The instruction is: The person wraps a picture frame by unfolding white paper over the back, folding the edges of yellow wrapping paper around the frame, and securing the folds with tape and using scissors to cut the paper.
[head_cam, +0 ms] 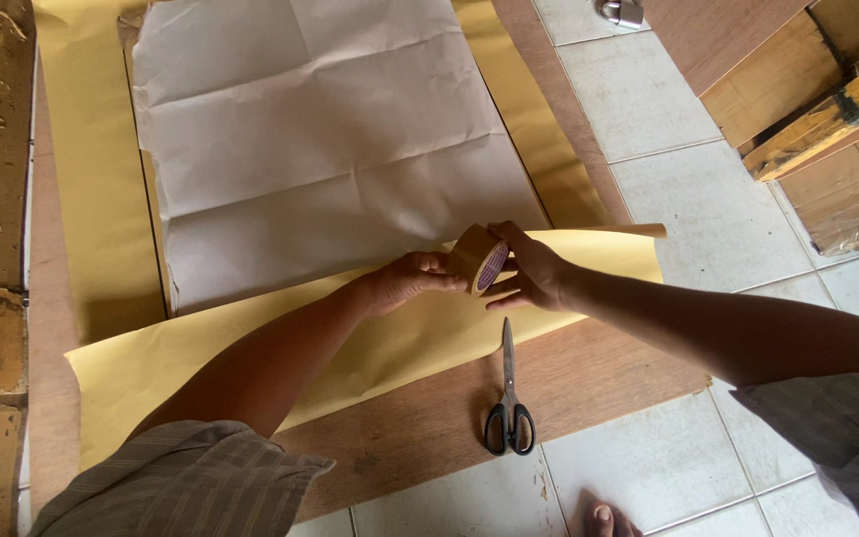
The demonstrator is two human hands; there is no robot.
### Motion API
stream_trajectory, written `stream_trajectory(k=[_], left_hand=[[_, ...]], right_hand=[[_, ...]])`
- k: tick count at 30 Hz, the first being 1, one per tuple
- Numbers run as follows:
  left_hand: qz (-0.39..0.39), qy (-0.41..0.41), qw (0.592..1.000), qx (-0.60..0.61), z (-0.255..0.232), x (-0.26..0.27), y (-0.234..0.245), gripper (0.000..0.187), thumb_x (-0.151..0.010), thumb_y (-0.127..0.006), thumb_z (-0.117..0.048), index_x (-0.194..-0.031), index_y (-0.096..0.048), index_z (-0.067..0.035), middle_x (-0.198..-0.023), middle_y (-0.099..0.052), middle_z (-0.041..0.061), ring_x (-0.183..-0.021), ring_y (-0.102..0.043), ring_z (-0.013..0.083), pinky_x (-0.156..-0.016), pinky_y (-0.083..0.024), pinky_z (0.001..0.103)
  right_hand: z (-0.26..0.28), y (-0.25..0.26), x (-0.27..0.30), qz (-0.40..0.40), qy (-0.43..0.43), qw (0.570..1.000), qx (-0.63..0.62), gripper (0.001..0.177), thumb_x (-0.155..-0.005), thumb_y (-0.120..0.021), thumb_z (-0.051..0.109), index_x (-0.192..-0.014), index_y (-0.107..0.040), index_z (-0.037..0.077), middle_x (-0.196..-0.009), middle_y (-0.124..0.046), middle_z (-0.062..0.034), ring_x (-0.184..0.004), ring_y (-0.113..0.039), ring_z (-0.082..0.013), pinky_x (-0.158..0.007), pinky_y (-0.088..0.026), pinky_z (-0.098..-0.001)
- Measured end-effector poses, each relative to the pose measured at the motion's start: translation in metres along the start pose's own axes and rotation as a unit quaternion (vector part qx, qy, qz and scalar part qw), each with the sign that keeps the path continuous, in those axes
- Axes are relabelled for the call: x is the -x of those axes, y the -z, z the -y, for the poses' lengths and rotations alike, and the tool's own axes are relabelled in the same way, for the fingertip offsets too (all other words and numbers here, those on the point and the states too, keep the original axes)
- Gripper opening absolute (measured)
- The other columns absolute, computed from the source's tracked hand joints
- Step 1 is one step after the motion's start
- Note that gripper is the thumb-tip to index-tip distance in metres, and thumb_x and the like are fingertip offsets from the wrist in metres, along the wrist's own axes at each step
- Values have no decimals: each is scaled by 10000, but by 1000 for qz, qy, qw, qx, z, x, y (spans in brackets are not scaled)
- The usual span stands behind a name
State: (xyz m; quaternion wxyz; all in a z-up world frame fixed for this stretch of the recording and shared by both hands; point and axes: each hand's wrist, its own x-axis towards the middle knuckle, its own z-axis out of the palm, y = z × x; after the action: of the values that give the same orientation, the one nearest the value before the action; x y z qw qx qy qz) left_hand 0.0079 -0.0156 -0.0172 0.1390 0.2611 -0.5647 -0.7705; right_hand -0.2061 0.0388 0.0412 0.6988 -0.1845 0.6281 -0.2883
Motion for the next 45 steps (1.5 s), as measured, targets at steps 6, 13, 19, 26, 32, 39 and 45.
stream_trajectory(k=[6, 13, 19, 26, 32, 39, 45], left_hand=[[-29, 17, 999, -4, 8, -1, -2, 173, -842, -874, -173, -956, -760, -111, -995, -748, -21, -1007, -672, 125, -991, -487, 321], [-30, -1, 999, -42, 9, -5, 1, 235, -893, -840, -332, -902, -745, -116, -917, -729, 19, -977, -661, 165, -1000, -471, 365], [-20, 50, 998, -9, -20, 8, -8, 794, -951, -600, -644, -1459, -565, -35, -1666, -331, 166, -1560, -238, 365, -1276, -131, 525], [30, 13, 993, -114, 25, -10, 9, 264, -840, -841, -308, -1062, -809, -168, -1205, -730, 58, -1238, -622, 263, -1173, -369, 440], [26, -8, 984, -176, 15, -5, 5, 333, -776, -907, -237, -1098, -820, -239, -1247, -714, 45, -1285, -585, 249, -1172, -359, 413], [42, -25, 984, -170, 14, -6, 9, 305, -783, -904, -216, -1077, -822, -229, -1241, -728, 38, -1288, -597, 251, -1176, -357, 439], [51, -8, 992, -114, 13, -6, 5, 249, -835, -870, -176, -1077, -821, -211, -1200, -724, 62, -1229, -614, 270, -1148, -395, 456]], right_hand=[[-1, 14, -9, -175, 272, 854, 407, 435, -1028, -579, 473, -1293, -723, 158, -1281, -704, -152, -1208, -645, -401, -1028, -523, -548], [6, -19, 43, -84, 225, 867, 436, 608, -979, -625, 352, -1514, -495, 94, -1492, -552, -206, -1321, -556, -459, -1137, -432, -622], [-17, 12, 15, -7, 82, 980, 180, 804, -949, -525, 571, -1587, -342, 116, -1355, -592, -271, -1137, -671, -404, -961, -524, -598], [-40, 55, -26, 43, 31, 987, 150, 726, -911, -439, 566, -1452, -474, 83, -1256, -645, -210, -1176, -614, -419, -998, -375, -560], [-29, 49, -4, 88, 67, 985, 133, 710, -885, -395, 547, -1443, -443, 111, -1196, -643, -161, -1140, -553, -380, -943, -356, -523], [-29, 50, -7, 129, 56, 986, 93, 563, -841, -385, 503, -1266, -505, 155, -1193, -651, -132, -1148, -562, -389, -971, -353, -530], [-51, 74, -58, 127, 44, 990, 53, 529, -877, -385, 450, -1225, -574, 99, -1122, -685, -130, -1141, -603, -349, -1069, -339, -580]])
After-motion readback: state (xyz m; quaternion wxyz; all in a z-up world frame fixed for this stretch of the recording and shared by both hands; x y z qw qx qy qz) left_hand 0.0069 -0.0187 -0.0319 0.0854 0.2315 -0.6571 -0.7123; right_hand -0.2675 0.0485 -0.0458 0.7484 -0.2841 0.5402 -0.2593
